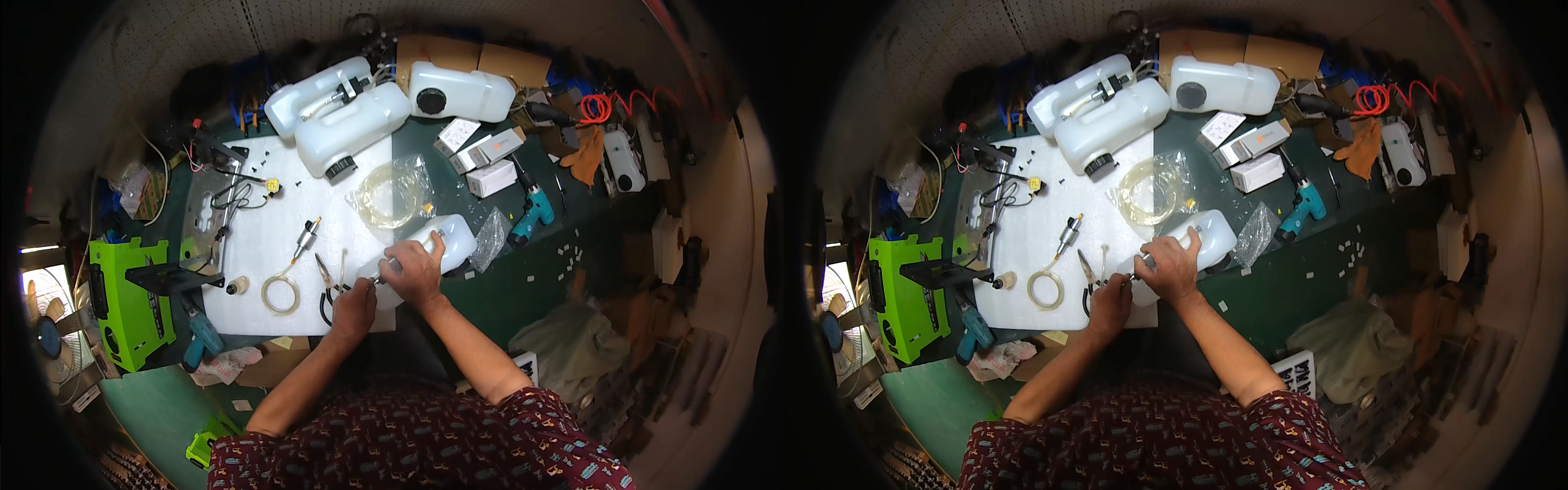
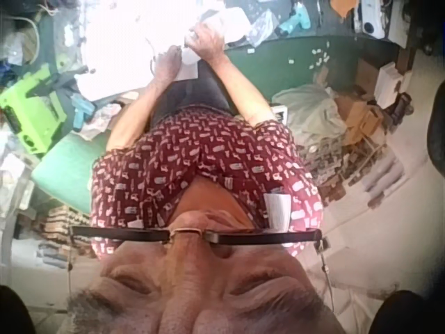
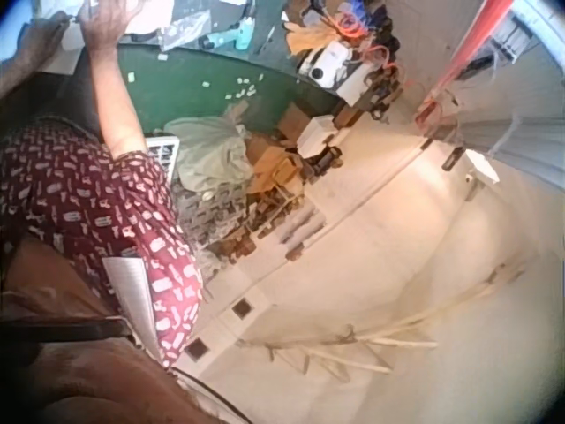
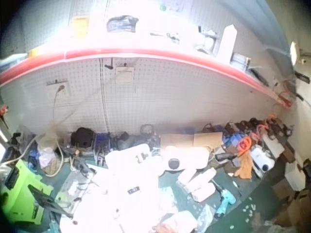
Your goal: The person assembles white plastic containers at a cluttered workbench. They insert a metal nozzle into a container, cut a plastic bag with scissors, and use a screwdriver to tighten a component on the container.
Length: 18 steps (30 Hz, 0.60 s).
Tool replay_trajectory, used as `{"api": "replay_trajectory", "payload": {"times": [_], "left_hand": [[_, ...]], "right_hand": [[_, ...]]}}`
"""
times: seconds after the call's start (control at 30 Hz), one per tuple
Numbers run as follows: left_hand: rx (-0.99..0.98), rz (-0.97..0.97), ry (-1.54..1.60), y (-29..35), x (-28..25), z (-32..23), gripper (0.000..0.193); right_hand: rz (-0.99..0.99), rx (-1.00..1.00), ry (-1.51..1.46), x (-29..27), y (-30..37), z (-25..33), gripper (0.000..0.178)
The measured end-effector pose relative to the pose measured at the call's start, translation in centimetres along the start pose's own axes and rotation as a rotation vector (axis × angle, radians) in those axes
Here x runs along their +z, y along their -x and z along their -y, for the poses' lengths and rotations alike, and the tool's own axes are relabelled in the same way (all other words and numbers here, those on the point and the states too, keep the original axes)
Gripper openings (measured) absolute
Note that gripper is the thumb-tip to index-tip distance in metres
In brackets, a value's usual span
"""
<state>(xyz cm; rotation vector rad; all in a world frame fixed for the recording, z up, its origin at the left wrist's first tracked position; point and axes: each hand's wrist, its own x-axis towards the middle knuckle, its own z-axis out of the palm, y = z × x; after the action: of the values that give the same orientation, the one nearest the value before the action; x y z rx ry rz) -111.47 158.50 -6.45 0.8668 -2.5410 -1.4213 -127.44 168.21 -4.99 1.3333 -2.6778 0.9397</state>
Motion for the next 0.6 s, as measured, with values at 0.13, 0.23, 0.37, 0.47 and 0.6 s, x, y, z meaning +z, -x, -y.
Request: {"api": "replay_trajectory", "payload": {"times": [0.13,0.23,0.37,0.47,0.6], "left_hand": [[0.125,0.061,-0.033,-1.9,-2.2,0.7,0.016],[0.095,0.140,-0.049,-1.6,-2.8,-0.7,0.022],[-0.045,0.236,-0.084,-2.3,-4.3,-2.6,0.029],[0.078,0.200,-0.202,-3.3,-4.7,-3.5,0.041],[0.137,0.203,-0.213,-4.7,-3.8,-4.5,0.046]], "right_hand": [[0.027,-0.033,-0.105,-0.4,-1.0,-0.2,0.037],[0.204,-0.105,-0.137,-3.0,-0.3,-0.9,0.061],[0.261,-0.132,-0.010,-5.1,0.1,-1.9,0.075],[0.258,-0.119,0.047,-5.3,-0.1,-2.4,0.071],[0.302,-0.090,0.062,-4.9,0.1,-2.5,0.070]]}}
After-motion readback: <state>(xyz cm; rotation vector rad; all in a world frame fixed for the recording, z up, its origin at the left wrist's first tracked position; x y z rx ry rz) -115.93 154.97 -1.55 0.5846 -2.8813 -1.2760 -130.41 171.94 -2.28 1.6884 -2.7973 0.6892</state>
